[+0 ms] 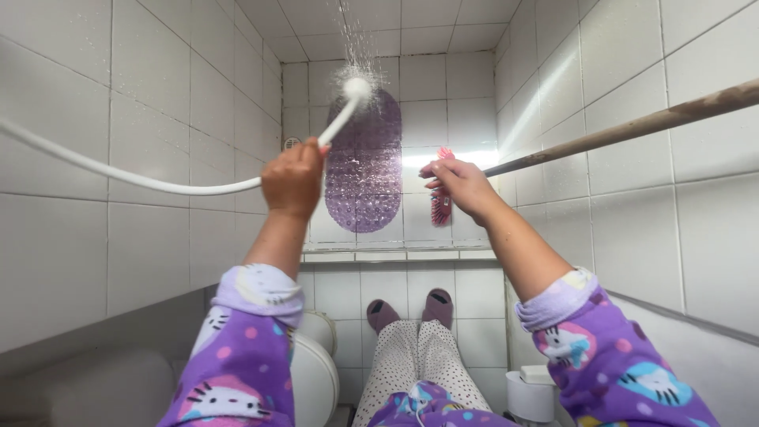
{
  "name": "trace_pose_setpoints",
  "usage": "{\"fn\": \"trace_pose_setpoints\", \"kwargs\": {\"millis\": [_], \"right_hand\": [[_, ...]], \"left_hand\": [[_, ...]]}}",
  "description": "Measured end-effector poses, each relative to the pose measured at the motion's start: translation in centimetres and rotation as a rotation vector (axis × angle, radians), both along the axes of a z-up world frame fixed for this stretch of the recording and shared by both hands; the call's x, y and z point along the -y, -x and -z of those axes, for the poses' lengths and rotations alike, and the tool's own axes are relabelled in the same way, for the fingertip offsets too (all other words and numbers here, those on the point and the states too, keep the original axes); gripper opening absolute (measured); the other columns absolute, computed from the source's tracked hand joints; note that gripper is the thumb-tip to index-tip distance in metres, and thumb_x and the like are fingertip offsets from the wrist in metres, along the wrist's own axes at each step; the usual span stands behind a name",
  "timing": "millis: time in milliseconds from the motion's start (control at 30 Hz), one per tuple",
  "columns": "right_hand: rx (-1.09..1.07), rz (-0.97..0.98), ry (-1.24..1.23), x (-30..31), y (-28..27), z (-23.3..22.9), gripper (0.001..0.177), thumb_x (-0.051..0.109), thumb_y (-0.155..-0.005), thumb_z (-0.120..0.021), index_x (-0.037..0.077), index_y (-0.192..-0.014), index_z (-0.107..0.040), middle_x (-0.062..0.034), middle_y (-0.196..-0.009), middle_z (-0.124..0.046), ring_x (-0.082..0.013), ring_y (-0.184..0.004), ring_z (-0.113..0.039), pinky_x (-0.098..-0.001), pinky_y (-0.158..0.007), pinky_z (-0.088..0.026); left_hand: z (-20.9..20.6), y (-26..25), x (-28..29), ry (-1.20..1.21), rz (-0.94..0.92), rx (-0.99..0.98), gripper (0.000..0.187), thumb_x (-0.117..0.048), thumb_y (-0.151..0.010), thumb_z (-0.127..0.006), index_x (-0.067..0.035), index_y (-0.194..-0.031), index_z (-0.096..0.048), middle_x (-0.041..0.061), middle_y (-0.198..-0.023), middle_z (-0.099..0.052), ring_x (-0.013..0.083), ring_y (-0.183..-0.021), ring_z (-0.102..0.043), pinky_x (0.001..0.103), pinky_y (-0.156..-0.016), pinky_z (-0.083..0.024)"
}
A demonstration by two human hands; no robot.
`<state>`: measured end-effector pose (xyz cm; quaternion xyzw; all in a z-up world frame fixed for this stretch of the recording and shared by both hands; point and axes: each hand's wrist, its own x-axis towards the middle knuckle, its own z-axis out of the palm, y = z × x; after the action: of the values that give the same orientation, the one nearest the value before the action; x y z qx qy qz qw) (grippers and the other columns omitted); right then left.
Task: The person uses a handheld showerhead to spray water onto a purple bath mat and scrubs it with a long-handled brush. They then pick up the mat to rinse both sides thoroughly under the water stream.
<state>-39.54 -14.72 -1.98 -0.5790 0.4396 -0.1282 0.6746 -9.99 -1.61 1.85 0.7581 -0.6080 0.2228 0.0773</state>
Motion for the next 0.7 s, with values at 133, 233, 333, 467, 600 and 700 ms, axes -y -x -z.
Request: {"fn": "trace_pose_setpoints", "kwargs": {"millis": [133, 233, 333, 467, 600, 700], "right_hand": [[0.084, 0.128, -0.312, -0.7, -2.2, -1.3, 0.053, 0.04, -0.105, -0.049, -0.006, -0.13, -0.061, -0.0161, -0.115, -0.072, -0.0215, -0.094, -0.072, -0.0322, -0.086, -0.061], [0.142, 0.231, -0.478, -1.3, -3.1, -2.9, 0.058, 0.041, -0.105, -0.044, -0.006, -0.139, -0.043, -0.0231, -0.118, -0.069, -0.0271, -0.097, -0.074, -0.0342, -0.091, -0.062], [0.268, 0.364, -0.522, -0.6, -2.8, -1.0, 0.056, 0.037, -0.107, -0.045, -0.008, -0.139, -0.039, -0.0258, -0.119, -0.063, -0.0313, -0.099, -0.071, -0.0397, -0.092, -0.062], [0.31, 0.442, -0.526, 0.0, -1.5, -0.6, 0.048, 0.03, -0.105, -0.046, -0.01, -0.133, -0.045, -0.0287, -0.119, -0.069, -0.0328, -0.102, -0.075, -0.0369, -0.091, -0.064], [0.215, 0.363, -0.486, -0.1, 0.3, 0.8, 0.039, 0.018, -0.105, -0.05, -0.015, -0.126, -0.05, -0.0268, -0.118, -0.069, -0.0328, -0.104, -0.074, -0.0369, -0.091, -0.066], [0.141, 0.328, -0.484, -0.6, 1.1, -0.5, 0.035, 0.016, -0.105, -0.05, -0.013, -0.124, -0.052, -0.0252, -0.117, -0.069, -0.0318, -0.102, -0.073, -0.0355, -0.089, -0.065]], "left_hand": [[-0.6, 5.2, 0.2, 0.019, 0.098, -0.115, 0.038, -0.042, -0.109, -0.054, -0.012, -0.099, -0.074, 0.0, -0.065, -0.07, 0.0132, -0.047, -0.063, 0.03, -0.038, -0.047], [-0.7, 8.4, -0.2, 0.087, 0.183, -0.162, 0.032, -0.039, -0.107, -0.057, -0.011, -0.104, -0.073, -0.001, -0.072, -0.07, 0.0139, -0.056, -0.066, 0.03, -0.044, -0.05], [-2.0, 10.8, -0.9, 0.078, 0.269, -0.19, 0.027, -0.037, -0.103, -0.062, -0.011, -0.103, -0.072, -0.001, -0.073, -0.068, 0.0148, -0.061, -0.068, 0.031, -0.049, -0.052], [-3.1, 12.3, -2.9, 0.053, 0.331, -0.24, 0.024, -0.035, -0.102, -0.064, -0.011, -0.103, -0.07, -0.002, -0.072, -0.065, 0.0149, -0.064, -0.069, 0.032, -0.053, -0.053], [-4.2, 12.6, -4.1, 0.018, 0.361, -0.247, 0.024, -0.034, -0.101, -0.065, -0.011, -0.101, -0.072, -0.002, -0.07, -0.067, 0.0149, -0.063, -0.069, 0.032, -0.054, -0.053], [-4.5, 11.9, -5.1, -0.004, 0.362, -0.235, 0.024, -0.033, -0.1, -0.064, -0.011, -0.099, -0.072, -0.001, -0.07, -0.067, 0.0152, -0.063, -0.069, 0.032, -0.055, -0.053]]}}
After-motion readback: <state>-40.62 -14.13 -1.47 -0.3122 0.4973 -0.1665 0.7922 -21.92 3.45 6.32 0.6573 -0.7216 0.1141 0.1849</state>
